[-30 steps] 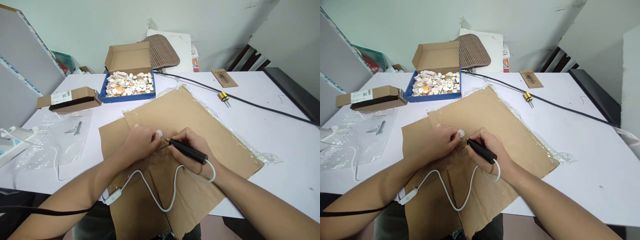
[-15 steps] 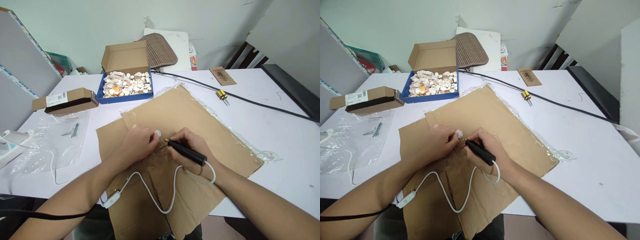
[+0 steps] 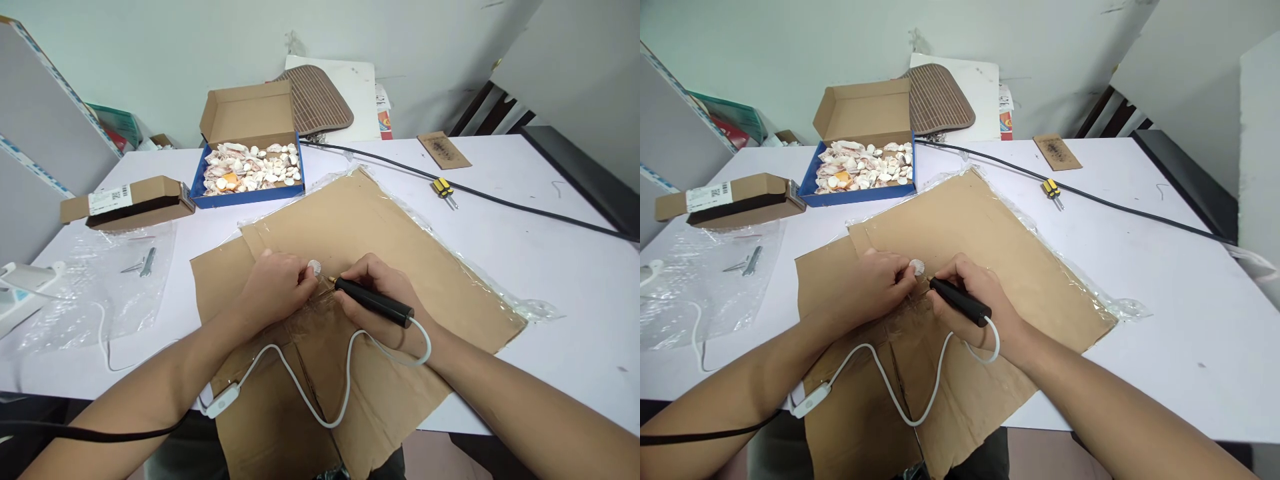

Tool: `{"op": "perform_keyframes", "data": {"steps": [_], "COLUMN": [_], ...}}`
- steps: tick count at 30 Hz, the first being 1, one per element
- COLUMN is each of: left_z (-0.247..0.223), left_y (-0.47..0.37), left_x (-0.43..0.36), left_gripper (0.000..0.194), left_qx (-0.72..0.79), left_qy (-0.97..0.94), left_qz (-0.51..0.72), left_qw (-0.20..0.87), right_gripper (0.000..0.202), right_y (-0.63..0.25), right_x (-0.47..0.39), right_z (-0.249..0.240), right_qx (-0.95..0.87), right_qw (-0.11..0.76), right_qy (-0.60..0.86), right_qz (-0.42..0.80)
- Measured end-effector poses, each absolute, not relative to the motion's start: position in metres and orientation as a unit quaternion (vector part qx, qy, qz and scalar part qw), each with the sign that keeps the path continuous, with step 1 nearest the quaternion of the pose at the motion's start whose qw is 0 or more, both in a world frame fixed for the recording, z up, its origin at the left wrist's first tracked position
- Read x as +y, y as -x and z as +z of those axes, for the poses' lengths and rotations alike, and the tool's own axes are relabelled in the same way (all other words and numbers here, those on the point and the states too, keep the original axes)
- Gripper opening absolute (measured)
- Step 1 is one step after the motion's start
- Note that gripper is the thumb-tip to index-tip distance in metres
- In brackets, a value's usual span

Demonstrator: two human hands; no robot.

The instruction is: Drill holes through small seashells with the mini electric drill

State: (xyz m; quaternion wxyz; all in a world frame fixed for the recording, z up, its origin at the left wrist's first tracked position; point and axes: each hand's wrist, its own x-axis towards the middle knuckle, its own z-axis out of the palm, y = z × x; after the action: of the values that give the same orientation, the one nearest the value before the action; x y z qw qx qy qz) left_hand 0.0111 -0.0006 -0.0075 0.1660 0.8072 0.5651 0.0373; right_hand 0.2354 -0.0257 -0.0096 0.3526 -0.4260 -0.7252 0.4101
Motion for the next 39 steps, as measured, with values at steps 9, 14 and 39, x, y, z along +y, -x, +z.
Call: {"op": "perform_keyframes", "data": {"steps": [9,14,39], "left_z": [-0.0066,-0.0056,-0.0056], "left_y": [-0.0114,-0.0114,-0.0120], "left_x": [-0.0007,-0.0006,-0.0003], "left_gripper": [0.037,0.038,0.038], "left_qx": [0.559,0.559,0.558], "left_qy": [-0.813,-0.813,-0.815], "left_qz": [0.045,0.052,0.047], "left_qw": [0.157,0.155,0.148], "right_gripper": [0.013,0.015,0.016], "right_y": [-0.2345,-0.2344,-0.2336], "right_x": [-0.0253,-0.0254,-0.0274], "right_z": [-0.0102,-0.0099,-0.0075], "right_qx": [-0.725,-0.721,-0.711], "right_qw": [0.356,0.350,0.345], "right_qy": [0.432,0.438,0.442], "right_qz": [0.401,0.407,0.424]}}
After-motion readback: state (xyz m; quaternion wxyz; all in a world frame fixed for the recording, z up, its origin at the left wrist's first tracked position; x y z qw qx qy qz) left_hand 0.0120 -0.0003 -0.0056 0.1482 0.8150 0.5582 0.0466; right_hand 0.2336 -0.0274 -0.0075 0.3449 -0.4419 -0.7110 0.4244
